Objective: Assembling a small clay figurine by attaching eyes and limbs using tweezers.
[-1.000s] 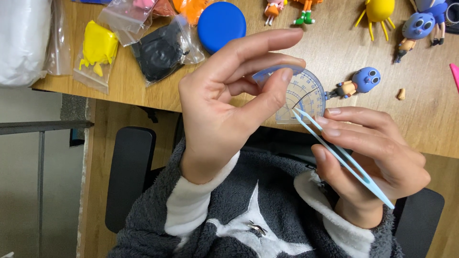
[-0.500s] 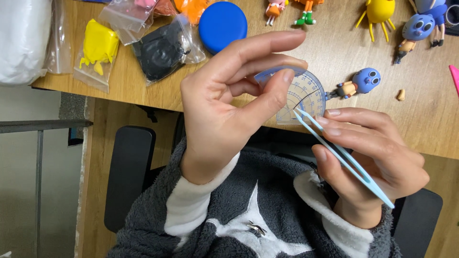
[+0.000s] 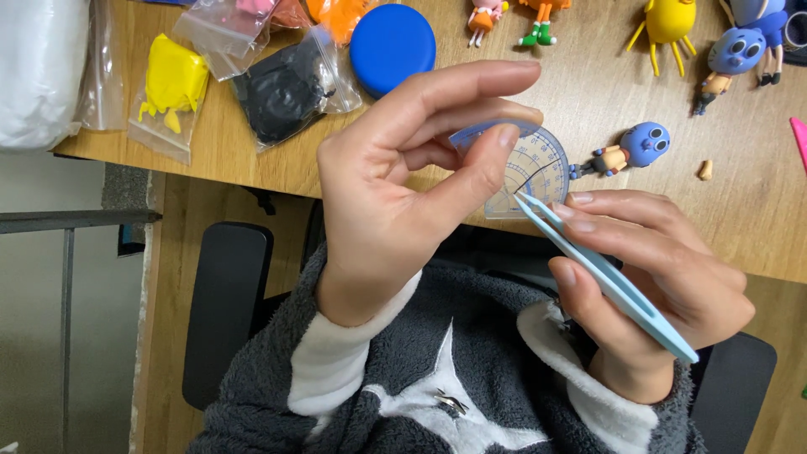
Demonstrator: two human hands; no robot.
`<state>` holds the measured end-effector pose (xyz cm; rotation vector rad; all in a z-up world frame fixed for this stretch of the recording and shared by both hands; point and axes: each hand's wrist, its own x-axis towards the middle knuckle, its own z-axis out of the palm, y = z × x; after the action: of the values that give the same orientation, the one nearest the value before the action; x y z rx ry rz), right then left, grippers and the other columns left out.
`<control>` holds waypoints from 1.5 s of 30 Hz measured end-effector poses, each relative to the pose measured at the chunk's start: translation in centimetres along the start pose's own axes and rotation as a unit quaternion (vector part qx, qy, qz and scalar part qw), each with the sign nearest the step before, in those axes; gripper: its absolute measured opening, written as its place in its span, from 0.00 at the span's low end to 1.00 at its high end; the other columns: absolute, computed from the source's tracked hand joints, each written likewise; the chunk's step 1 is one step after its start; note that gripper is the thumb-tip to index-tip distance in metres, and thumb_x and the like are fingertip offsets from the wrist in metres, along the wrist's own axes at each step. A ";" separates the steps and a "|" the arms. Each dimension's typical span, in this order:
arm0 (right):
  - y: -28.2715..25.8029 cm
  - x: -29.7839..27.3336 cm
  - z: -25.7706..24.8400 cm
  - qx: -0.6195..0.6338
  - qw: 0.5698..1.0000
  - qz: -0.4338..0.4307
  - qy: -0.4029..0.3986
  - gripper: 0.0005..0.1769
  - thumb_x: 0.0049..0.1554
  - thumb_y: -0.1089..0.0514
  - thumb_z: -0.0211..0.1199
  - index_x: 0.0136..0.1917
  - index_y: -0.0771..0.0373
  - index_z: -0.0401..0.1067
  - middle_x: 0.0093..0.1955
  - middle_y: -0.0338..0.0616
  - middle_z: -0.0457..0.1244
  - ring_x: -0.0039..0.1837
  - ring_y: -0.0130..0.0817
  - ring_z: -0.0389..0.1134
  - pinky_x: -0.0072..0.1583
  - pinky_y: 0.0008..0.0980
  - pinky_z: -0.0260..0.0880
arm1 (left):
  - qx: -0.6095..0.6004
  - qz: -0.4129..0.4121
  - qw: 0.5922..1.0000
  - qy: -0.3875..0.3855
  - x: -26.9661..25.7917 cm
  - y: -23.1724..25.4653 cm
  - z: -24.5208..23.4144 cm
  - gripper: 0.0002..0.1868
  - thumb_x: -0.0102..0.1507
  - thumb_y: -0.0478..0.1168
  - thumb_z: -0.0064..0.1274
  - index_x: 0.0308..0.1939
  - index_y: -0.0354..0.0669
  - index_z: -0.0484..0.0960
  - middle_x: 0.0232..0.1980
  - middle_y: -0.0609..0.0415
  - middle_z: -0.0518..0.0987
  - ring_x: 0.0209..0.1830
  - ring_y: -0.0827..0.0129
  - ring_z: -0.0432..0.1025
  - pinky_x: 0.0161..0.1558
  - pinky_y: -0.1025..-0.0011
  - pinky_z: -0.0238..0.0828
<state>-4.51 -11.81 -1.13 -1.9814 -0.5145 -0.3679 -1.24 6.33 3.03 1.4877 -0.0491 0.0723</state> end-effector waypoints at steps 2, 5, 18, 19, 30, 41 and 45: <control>-0.1 0.2 0.1 0.001 1.000 -0.006 0.001 0.10 0.53 0.68 0.61 0.47 0.79 0.69 0.48 0.66 0.66 0.54 0.55 0.71 0.60 0.41 0.72 | 0.005 0.004 1.000 0.001 0.0 0.1 0.0 0.11 0.67 0.30 0.51 0.54 0.35 0.76 0.56 0.49 0.80 0.53 0.67 0.80 0.43 0.84 0.71; 0.1 0.2 0.1 0.004 1.000 -0.012 0.003 0.10 0.53 0.68 0.61 0.46 0.79 0.69 0.48 0.67 0.66 0.53 0.56 0.71 0.58 0.39 0.72 | 0.009 0.005 1.000 0.001 0.0 0.0 -0.1 0.11 0.67 0.30 0.51 0.54 0.35 0.76 0.56 0.50 0.80 0.53 0.67 0.80 0.43 0.84 0.71; 1.2 -1.1 0.7 0.052 0.996 0.019 0.072 0.12 0.54 0.63 0.59 0.47 0.75 0.67 0.47 0.65 0.65 0.55 0.56 0.70 0.61 0.39 0.72 | -0.008 -0.001 1.000 -0.002 0.7 -1.6 -0.2 0.11 0.67 0.29 0.52 0.53 0.39 0.77 0.57 0.52 0.80 0.53 0.70 0.80 0.48 0.83 0.74; 1.4 -1.1 0.7 0.051 0.996 0.018 0.072 0.12 0.54 0.63 0.59 0.47 0.75 0.67 0.47 0.65 0.65 0.55 0.56 0.70 0.61 0.39 0.72 | -0.009 0.000 1.000 -0.002 0.8 -1.8 -0.2 0.11 0.67 0.29 0.52 0.53 0.39 0.77 0.57 0.52 0.80 0.53 0.70 0.80 0.48 0.83 0.74; 1.0 -0.5 0.1 -0.046 0.997 -0.022 0.053 0.07 0.57 0.62 0.59 0.44 0.70 0.70 0.46 0.58 0.66 0.52 0.49 0.66 0.61 0.40 0.64 | -0.036 -0.019 0.999 0.016 1.5 -3.2 -0.4 0.10 0.66 0.34 0.52 0.52 0.40 0.77 0.53 0.54 0.81 0.48 0.75 0.78 0.37 0.81 0.79; 2.9 -2.5 0.4 -0.022 0.987 -0.015 0.160 0.10 0.60 0.56 0.57 0.46 0.67 0.66 0.44 0.55 0.64 0.49 0.45 0.67 0.59 0.39 0.64 | -0.034 -0.001 0.999 0.021 1.6 -3.2 -0.6 0.10 0.65 0.33 0.52 0.51 0.39 0.77 0.51 0.52 0.81 0.48 0.73 0.78 0.36 0.80 0.81; 3.6 -2.6 0.8 0.007 0.965 0.011 0.262 0.18 0.66 0.49 0.53 0.47 0.70 0.65 0.41 0.55 0.60 0.42 0.48 0.65 0.49 0.36 0.67 | -0.038 0.005 0.999 0.020 1.7 -3.2 -0.6 0.11 0.64 0.33 0.53 0.51 0.37 0.77 0.47 0.47 0.82 0.40 0.71 0.79 0.37 0.79 0.82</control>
<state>-4.84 -13.07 -5.46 -1.7771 -0.1531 -0.8405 0.65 6.65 -0.04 1.4095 -0.0266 0.1069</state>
